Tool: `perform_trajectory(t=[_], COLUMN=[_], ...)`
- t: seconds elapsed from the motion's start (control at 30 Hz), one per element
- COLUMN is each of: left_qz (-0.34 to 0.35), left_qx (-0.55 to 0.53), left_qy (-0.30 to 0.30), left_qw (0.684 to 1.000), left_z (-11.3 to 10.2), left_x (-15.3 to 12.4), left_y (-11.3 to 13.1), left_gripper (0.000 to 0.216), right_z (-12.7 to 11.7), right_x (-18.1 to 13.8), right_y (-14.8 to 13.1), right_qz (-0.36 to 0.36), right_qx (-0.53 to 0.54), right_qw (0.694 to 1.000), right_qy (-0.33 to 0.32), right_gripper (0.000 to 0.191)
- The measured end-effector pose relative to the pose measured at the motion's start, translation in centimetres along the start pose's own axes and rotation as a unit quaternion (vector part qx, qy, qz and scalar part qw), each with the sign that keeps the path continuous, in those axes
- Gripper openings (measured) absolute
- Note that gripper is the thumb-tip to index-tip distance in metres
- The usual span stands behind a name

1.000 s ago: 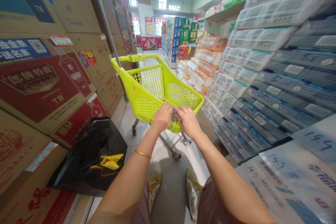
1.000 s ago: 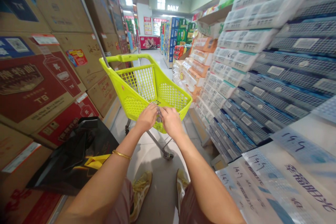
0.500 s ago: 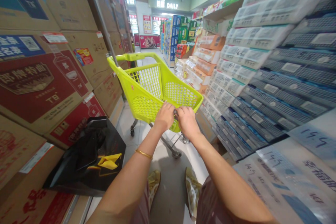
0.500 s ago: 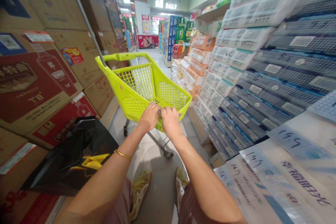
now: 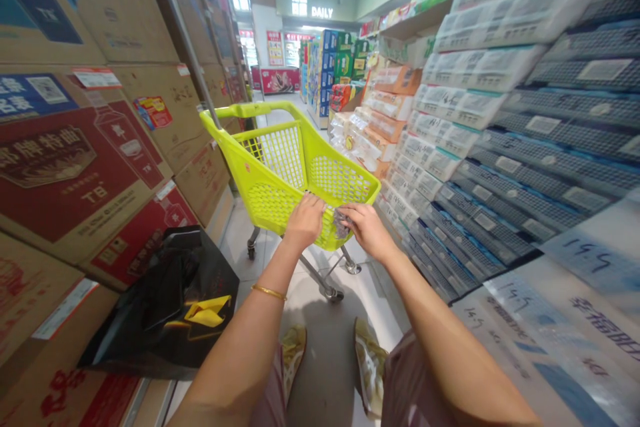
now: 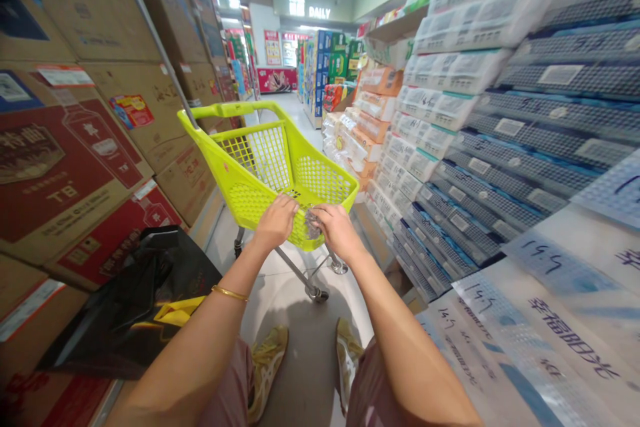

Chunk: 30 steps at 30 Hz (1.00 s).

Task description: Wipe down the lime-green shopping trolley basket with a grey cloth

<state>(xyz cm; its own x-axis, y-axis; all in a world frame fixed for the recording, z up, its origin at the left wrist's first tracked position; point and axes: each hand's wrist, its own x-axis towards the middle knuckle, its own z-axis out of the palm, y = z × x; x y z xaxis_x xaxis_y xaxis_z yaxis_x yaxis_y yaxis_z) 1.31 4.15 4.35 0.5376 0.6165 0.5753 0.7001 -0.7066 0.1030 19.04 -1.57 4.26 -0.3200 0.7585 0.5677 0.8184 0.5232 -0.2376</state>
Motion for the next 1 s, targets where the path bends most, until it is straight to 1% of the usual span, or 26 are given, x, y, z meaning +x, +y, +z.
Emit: perform_trajectory(t=[0.1, 0.27, 0.33, 0.4, 0.5, 0.6, 0.7, 0.8, 1.0], left_qz=[-0.007, -0.007, 0.000, 0.006, 0.012, 0.015, 0.016, 0.012, 0.012], left_qx=[-0.012, -0.041, -0.044, -0.040, -0.030, -0.029, -0.035, -0.037, -0.043], left_qy=[0.001, 0.005, 0.005, 0.003, 0.000, -0.002, -0.001, 0.001, -0.001], left_qw=[1.000, 0.999, 0.999, 0.999, 0.999, 0.999, 0.999, 0.999, 0.999], left_z=[0.3, 0.4, 0.2, 0.0, -0.3, -0.4, -0.4, -0.3, -0.5], left_x=[0.1, -0.1, -0.3, -0.4, -0.3, -0.2, -0.1, -0.1, -0.4], left_y=[0.3, 0.3, 0.0, -0.4, -1.0, -1.2, -1.2, -1.1, -1.5], left_gripper=[0.022, 0.017, 0.017, 0.017, 0.019, 0.022, 0.024, 0.025, 0.025], right_z=[0.2, 1.8, 2.0, 1.7, 0.9, 0.2, 0.0, 0.0, 0.1], right_x=[0.3, 1.3, 1.4, 1.2, 0.6, 0.0, 0.0, 0.3, 0.4], right_y=[-0.6, -3.2, -3.4, -2.6, -0.3, 2.0, 3.2, 3.3, 1.9], right_qz=[0.012, 0.052, 0.045, 0.014, -0.027, -0.029, -0.024, -0.026, -0.023], right_qx=[0.011, -0.028, -0.030, -0.020, 0.005, 0.021, 0.025, 0.017, 0.000], right_qw=[1.000, 0.998, 0.998, 1.000, 1.000, 0.999, 0.999, 1.000, 1.000], right_qy=[0.018, 0.028, 0.023, 0.006, -0.006, 0.002, 0.008, 0.003, -0.005], right_gripper=[0.026, 0.026, 0.027, 0.030, 0.035, 0.037, 0.035, 0.030, 0.025])
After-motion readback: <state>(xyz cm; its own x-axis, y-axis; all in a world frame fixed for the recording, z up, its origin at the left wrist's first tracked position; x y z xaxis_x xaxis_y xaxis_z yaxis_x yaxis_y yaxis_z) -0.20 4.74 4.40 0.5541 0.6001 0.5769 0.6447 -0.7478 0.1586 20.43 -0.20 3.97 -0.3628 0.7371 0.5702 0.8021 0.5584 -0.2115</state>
